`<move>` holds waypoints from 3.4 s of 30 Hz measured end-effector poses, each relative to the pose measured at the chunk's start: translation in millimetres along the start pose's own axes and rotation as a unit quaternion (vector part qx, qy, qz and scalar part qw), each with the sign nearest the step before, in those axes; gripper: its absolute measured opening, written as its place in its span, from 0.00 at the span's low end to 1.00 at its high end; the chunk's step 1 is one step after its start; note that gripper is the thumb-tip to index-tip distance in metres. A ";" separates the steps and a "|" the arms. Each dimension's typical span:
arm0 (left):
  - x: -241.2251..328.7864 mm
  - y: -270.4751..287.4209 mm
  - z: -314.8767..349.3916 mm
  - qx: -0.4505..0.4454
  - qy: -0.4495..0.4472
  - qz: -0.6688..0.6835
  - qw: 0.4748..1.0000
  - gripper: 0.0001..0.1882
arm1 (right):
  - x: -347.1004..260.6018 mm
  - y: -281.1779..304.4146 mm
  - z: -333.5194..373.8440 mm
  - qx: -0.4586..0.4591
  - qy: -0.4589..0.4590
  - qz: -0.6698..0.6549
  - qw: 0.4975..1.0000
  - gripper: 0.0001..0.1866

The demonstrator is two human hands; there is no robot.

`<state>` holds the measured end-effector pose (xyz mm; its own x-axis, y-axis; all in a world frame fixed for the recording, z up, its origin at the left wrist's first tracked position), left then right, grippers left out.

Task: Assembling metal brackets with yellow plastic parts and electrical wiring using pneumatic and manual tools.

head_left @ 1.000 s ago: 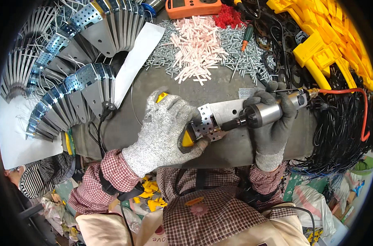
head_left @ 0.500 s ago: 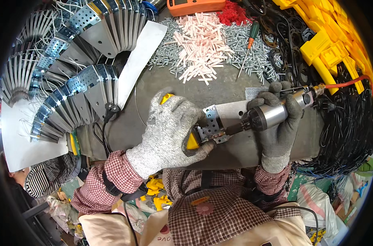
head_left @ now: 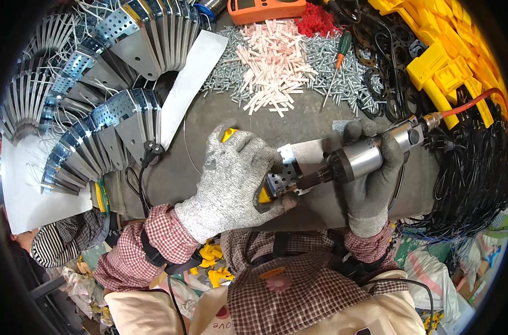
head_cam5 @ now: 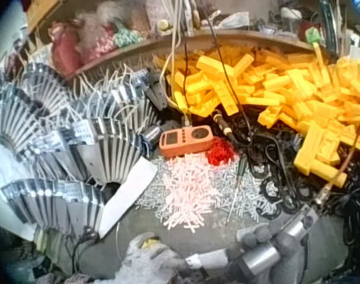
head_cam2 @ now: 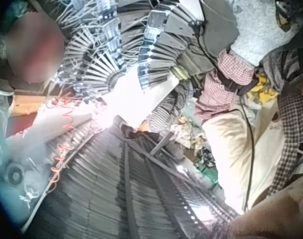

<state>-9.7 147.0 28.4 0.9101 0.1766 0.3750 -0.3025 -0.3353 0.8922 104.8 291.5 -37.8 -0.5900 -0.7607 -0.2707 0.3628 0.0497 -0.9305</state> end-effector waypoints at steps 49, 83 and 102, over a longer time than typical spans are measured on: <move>-34.9 16.5 129.9 -0.045 0.178 -0.102 0.978 0.42 | -21.6 -65.4 -12.1 -0.080 0.079 0.042 0.993 0.27; -59.1 15.7 114.3 -0.172 0.157 -0.040 0.972 0.30 | 12.1 8.9 9.5 0.065 -0.006 0.022 0.998 0.20; -59.4 17.3 112.4 -0.152 0.169 -0.055 0.972 0.30 | -4.0 11.1 41.2 0.035 0.008 0.042 0.998 0.24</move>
<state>-37.1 26.7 -6.8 0.8115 0.5079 0.2891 -0.3255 -0.0180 0.9454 140.9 268.4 -36.9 -0.5656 -0.7457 -0.3521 0.4614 0.0677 -0.8846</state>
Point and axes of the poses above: each hand's wrist, its own z-axis away from the middle knuckle, its own y-axis out of the back of the hand, x = y × z, the point moved 8 cm from there along -z, towards the middle knuckle, and after that the axes turned 9 degrees about x, right-handed, at the moved point
